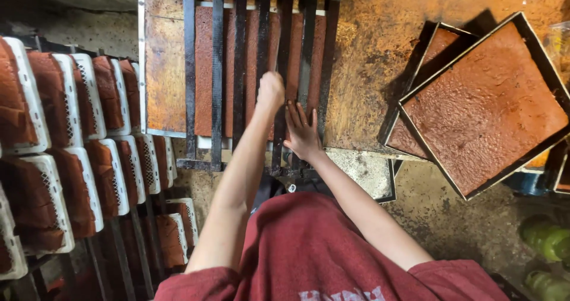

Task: Cutting a large sheet of cake into smaller squares using a knife and a metal cutting guide.

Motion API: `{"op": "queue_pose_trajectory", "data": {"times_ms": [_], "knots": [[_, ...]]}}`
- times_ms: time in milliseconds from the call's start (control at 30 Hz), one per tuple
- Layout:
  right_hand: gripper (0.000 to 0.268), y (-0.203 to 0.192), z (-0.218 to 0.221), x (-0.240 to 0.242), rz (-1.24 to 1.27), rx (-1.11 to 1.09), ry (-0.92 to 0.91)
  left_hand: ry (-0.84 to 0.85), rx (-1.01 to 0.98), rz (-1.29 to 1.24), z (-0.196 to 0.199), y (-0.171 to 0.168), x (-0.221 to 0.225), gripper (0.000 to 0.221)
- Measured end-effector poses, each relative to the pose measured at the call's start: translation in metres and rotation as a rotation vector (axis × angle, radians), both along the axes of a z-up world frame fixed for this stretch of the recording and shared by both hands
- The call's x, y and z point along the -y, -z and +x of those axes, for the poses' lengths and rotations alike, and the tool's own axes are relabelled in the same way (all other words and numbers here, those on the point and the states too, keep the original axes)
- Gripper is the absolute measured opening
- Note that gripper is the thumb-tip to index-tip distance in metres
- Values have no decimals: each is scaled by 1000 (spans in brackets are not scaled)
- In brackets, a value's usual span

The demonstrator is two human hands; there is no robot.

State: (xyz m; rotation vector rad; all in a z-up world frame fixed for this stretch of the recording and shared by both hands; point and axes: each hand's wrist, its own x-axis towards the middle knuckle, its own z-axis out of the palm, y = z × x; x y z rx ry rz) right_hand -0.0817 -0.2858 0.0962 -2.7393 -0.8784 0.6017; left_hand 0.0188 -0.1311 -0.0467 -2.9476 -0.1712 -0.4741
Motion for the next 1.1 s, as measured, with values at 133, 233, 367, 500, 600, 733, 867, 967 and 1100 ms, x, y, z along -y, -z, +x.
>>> {"op": "queue_pose_trajectory", "data": {"times_ms": [133, 233, 367, 500, 600, 733, 867, 967, 1100], "knots": [[115, 6, 1, 1, 0, 73, -30, 58, -309, -678, -122, -22, 9, 36], [87, 10, -4, 2, 35, 104, -34, 125, -95, -279, -196, -51, 24, 25], [108, 4, -4, 2, 46, 98, -23, -701, -943, -1142, -234, -151, 32, 47], [110, 8, -5, 1, 35, 90, -15, -747, -1050, -1164, -278, -192, 32, 46], [109, 8, -5, 0, 29, 83, -8, -731, -1069, -1143, -298, -189, 30, 48], [107, 6, -6, 0, 48, 93, 9, -717, -1085, -1156, -287, -206, 26, 49], [105, 7, -10, -2, 36, 124, 16, -728, -1126, -1179, -290, -243, 24, 49], [102, 3, -2, -4, 46, 123, 31, -682, -1117, -1155, -288, -210, 17, 49], [100, -5, -9, -4, 60, 127, 38, -677, -1104, -1191, -311, -214, 18, 48]]}}
